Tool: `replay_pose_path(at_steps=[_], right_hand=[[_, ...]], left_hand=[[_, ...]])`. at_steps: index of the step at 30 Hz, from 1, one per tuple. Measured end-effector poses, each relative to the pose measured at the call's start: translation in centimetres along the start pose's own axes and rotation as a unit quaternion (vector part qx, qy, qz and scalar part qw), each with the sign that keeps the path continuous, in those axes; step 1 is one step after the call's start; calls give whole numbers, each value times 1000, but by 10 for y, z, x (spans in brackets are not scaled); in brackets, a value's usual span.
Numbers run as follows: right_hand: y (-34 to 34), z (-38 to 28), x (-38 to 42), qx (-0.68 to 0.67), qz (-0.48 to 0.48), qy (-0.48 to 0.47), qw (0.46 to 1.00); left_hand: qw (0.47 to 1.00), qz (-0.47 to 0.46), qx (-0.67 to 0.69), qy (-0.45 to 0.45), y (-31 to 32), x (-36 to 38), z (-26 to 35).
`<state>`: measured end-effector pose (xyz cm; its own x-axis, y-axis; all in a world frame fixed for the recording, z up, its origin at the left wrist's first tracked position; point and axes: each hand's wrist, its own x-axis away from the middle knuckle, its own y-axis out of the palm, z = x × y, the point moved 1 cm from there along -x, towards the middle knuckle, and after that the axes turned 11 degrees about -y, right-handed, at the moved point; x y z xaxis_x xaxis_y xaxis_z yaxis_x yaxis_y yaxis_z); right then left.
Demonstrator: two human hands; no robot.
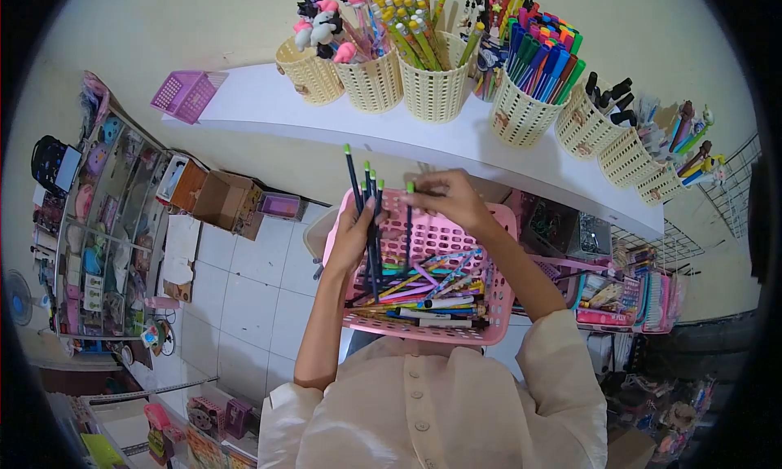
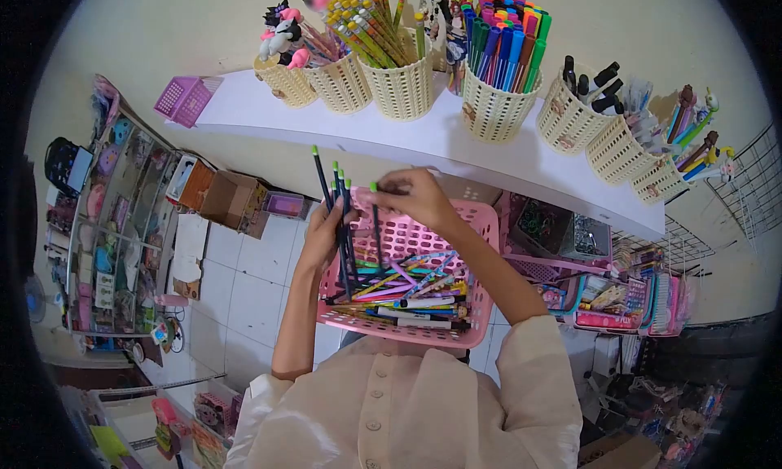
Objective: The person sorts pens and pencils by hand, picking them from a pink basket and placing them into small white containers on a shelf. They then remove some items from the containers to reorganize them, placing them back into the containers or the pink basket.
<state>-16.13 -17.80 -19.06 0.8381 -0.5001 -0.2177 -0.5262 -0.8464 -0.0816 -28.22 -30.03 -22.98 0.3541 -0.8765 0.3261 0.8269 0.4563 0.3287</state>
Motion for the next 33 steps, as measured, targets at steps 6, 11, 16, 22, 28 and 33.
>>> replay_pose_path(at_steps=[6, 11, 16, 22, 28, 33], right_hand=[[43, 2, -47, 15, -11, -62, 998], [66, 7, -38, 62, 13, -83, 995], [74, 32, 16, -404, 17, 179, 897], [77, 30, 58, -611, 144, 261, 733], [57, 16, 62, -634, 209, 190, 720], [51, 9, 73, -630, 209, 143, 734]], left_hand=[[992, 58, 115, 3, 4, -2, 19], [985, 28, 164, 43, -14, 10, 18], [956, 140, 183, 184, 9, 27, 42], [952, 135, 87, 260, 62, 40, 37], [970, -7, 38, 242, 84, 45, 37], [979, -74, 5, 189, 87, 45, 47]])
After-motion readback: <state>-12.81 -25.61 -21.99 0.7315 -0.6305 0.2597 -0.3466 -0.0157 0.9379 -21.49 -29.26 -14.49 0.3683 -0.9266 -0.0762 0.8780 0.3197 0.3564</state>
